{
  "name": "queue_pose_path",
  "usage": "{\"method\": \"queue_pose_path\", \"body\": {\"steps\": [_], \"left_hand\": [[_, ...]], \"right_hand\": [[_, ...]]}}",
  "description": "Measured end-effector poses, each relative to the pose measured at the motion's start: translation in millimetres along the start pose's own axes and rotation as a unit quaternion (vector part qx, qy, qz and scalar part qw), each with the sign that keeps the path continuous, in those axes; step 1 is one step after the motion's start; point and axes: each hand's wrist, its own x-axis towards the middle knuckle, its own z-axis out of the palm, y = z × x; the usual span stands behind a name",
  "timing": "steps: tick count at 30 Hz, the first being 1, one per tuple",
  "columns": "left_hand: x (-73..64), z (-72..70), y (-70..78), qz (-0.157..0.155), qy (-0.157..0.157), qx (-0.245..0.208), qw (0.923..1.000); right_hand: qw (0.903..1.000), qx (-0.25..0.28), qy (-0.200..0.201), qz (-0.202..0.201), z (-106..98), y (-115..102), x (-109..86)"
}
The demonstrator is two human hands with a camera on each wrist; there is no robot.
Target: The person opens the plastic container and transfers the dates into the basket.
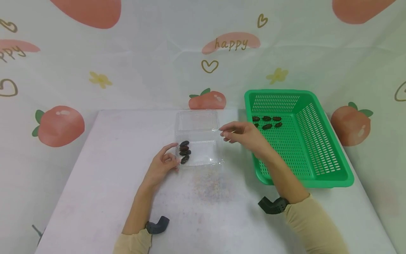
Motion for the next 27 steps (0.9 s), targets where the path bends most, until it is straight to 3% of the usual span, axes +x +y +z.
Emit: {"method": "queue_pose_path", "body": {"steps": [18,27], "left_hand": [[0.9,-0.4,2.8,-0.008,-0.001,-0.007,0.9999],[1.4,-0.5,0.9,-0.006,0.001,0.003,1.0]], "right_hand": [[0.9994,-0.016,-0.029,0.005,66.1,10.9,10.8],[0.9973,-0.053,-0.044,-0.025,89.0,27.2,26.1]]}}
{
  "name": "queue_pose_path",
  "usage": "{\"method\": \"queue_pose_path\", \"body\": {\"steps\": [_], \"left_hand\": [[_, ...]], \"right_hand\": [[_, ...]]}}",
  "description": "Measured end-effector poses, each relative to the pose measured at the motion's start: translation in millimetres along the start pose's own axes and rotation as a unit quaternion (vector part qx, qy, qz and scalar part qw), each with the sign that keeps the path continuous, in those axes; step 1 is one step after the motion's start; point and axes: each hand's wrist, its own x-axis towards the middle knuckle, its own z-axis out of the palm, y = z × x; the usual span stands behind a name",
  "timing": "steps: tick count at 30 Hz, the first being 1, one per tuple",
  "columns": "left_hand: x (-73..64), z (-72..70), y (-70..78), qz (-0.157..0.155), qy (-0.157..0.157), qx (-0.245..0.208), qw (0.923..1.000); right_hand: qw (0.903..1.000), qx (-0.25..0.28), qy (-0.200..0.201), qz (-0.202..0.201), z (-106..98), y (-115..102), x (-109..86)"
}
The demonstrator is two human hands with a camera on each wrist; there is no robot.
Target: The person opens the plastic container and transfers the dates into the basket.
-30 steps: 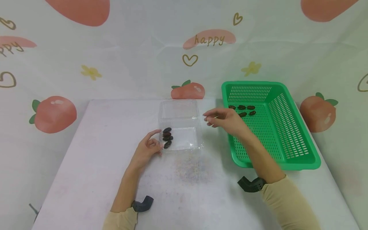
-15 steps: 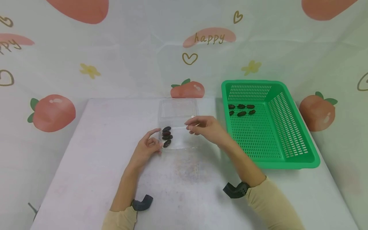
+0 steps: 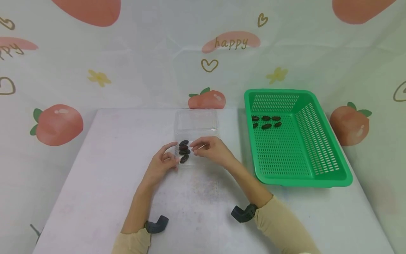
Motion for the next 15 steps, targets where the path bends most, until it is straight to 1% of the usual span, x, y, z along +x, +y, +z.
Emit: {"method": "queue_pose_path", "body": {"steps": [4,7,10,15], "left_hand": [[-0.1,0.2,-0.5,0.003,-0.002,0.004,1.0],[0.0,0.1,-0.8,0.004,-0.006,0.003,1.0],[0.0,-0.3,-0.8,0.004,-0.006,0.001,1.0],[-0.4,-0.5,-0.5,0.001,-0.002,-0.003,1.0]], "right_hand": [[0.9998,-0.011,-0.007,-0.013,7.4,5.7,8.2],[0.9996,-0.024,-0.01,-0.012,11.5,9.5,14.3],[0.9988,-0.047,-0.013,-0.008,15.2,13.8,20.0],[0.9976,-0.067,-0.012,0.005,20.9,17.0,25.9]]}}
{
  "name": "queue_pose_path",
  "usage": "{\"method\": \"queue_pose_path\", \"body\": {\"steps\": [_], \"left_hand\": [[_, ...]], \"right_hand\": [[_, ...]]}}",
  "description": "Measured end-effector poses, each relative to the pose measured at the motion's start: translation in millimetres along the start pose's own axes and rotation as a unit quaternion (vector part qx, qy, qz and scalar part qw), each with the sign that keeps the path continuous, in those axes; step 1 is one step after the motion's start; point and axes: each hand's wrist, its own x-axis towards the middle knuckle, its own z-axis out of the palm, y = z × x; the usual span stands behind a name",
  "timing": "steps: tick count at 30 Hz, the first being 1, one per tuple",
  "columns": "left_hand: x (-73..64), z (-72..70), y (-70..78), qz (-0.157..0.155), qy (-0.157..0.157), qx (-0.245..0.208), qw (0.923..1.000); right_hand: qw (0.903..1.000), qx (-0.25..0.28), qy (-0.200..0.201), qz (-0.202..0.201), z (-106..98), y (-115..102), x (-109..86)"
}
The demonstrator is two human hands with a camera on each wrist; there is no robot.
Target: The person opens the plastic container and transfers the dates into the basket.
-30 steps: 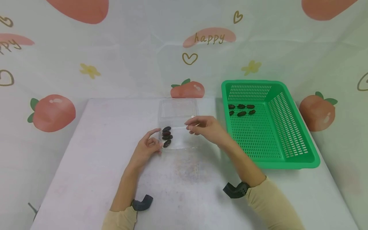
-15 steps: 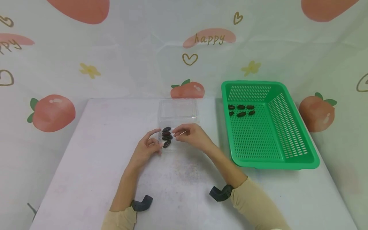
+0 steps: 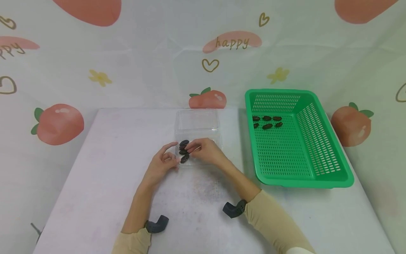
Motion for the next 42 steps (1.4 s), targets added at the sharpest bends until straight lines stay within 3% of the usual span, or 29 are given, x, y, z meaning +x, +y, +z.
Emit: {"method": "queue_pose_path", "body": {"steps": [9,17,23,42], "left_hand": [[1.3,0.6,-1.5,0.01,-0.005,-0.011,0.9999],[1.6,2.0,-1.1,0.006,-0.005,-0.018,0.9998],[1.1,1.5,-0.6,0.003,-0.003,-0.016,0.9999],[-0.1,1.4,-2.4,0.0,0.003,-0.026,0.9997]], "right_hand": [[0.9985,-0.041,0.008,0.035,5.2,4.6,5.9],[0.9935,-0.091,-0.032,0.06,6.0,2.6,10.1],[0.9884,-0.121,-0.065,0.064,8.2,-0.1,13.4],[0.9868,-0.137,-0.062,0.06,11.4,0.1,13.5]]}}
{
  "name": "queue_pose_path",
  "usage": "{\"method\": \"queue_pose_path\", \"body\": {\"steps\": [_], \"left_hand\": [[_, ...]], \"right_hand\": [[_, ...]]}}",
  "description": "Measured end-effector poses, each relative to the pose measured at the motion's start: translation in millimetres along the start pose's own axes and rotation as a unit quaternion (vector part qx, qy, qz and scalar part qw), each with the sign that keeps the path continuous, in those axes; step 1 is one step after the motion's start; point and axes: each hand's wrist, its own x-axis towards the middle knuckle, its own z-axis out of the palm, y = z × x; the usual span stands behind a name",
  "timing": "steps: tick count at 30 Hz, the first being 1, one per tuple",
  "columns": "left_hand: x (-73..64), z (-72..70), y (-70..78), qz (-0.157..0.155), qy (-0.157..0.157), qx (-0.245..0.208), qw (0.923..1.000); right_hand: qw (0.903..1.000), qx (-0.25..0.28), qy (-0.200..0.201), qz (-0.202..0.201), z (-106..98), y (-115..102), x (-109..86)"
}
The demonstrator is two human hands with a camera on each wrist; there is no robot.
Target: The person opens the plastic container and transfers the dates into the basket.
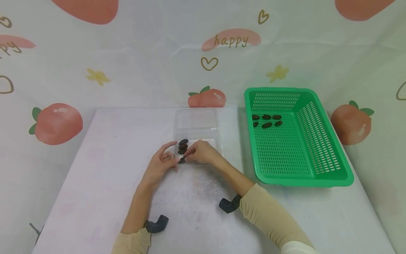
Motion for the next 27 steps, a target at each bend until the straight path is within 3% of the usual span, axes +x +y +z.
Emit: {"method": "queue_pose_path", "body": {"steps": [6,19,27], "left_hand": [[-0.2,-0.1,0.2,0.002,0.001,0.007,1.0],[0.3,-1.5,1.5,-0.001,0.003,0.016,0.9999],[1.5,-1.3,1.0,-0.002,0.0,0.01,0.9999]], "right_hand": [[0.9999,0.008,0.009,0.004,-2.1,-0.3,-1.9],[0.9944,0.1,0.036,-0.004,-22.3,-5.1,-11.4],[0.9872,0.148,0.053,-0.026,-46.6,-14.9,-30.0]]}}
